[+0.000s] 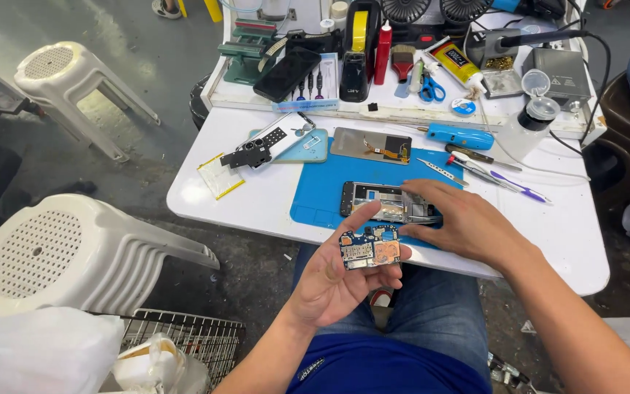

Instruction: A technician disassembles a smartphone on a repair bench, removing the motherboard, screws, and other internal components using tweezers and a screwdriver.

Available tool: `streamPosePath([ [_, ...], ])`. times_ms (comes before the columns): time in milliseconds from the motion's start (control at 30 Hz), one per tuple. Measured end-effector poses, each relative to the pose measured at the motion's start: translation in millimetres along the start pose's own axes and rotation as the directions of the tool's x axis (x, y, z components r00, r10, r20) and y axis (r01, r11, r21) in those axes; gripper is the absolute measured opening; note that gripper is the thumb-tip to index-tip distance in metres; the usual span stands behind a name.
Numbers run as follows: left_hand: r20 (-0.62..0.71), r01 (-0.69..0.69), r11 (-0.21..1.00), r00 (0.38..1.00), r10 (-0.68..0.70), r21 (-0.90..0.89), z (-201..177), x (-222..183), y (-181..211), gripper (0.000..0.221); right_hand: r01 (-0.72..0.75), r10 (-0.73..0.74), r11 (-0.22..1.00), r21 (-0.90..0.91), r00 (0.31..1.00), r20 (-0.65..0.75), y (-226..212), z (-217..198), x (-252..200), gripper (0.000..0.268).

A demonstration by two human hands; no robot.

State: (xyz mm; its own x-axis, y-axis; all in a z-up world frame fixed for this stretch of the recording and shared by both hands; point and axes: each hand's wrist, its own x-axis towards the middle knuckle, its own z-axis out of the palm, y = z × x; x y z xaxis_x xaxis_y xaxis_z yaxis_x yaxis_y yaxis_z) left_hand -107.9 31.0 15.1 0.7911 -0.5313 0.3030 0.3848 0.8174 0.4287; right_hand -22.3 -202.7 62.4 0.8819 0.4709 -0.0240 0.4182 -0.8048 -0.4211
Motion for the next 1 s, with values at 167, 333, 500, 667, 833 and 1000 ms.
streamPosePath([
  [167, -0.009, -0.013, 0.999, 1.0, 0.013, -0.035, -1.2, -6.0, 4.2, 0.101, 0.096, -0.096, 0.995, -0.033, 0.995, -0.007, 3.8, -0.8, 16.6, 0.071],
  [333, -0.023, -0.035, 0.997, 0.999, 0.034, -0.065, 0.5, -12.3, 5.3, 0.103, 0.102, -0.102, 0.995, -0.018, 0.995, -0.021, -0.1, 1.0, 21.4, 0.07],
  [500, -0.048, -0.082, 0.978, 0.996, 0.074, -0.192, 5.9, -20.2, 7.4, 0.083, 0.202, -0.2, 0.979, 0.0, 0.969, -0.144, -7.5, 10.3, 30.3, 0.06],
  [667, -0.094, -0.117, 0.985, 0.99, 0.105, -0.13, -5.2, -31.2, 2.5, 0.075, 0.327, -0.326, 0.945, -0.022, 0.933, -0.15, -26.2, 21.6, 55.8, 0.062],
  [833, -0.075, -0.135, 0.977, 0.989, 0.124, -0.163, 1.3, -34.2, 6.3, 0.081, 0.338, -0.333, 0.941, 0.016, 0.934, -0.13, -47.6, 41.2, 81.8, 0.059],
  [1000, -0.058, -0.143, 0.977, 0.989, 0.135, -0.157, 3.9, -35.9, 11.3, 0.096, 0.365, -0.365, 0.931, -0.026, 0.922, -0.13, -62.8, 49.3, 93.9, 0.056],
])
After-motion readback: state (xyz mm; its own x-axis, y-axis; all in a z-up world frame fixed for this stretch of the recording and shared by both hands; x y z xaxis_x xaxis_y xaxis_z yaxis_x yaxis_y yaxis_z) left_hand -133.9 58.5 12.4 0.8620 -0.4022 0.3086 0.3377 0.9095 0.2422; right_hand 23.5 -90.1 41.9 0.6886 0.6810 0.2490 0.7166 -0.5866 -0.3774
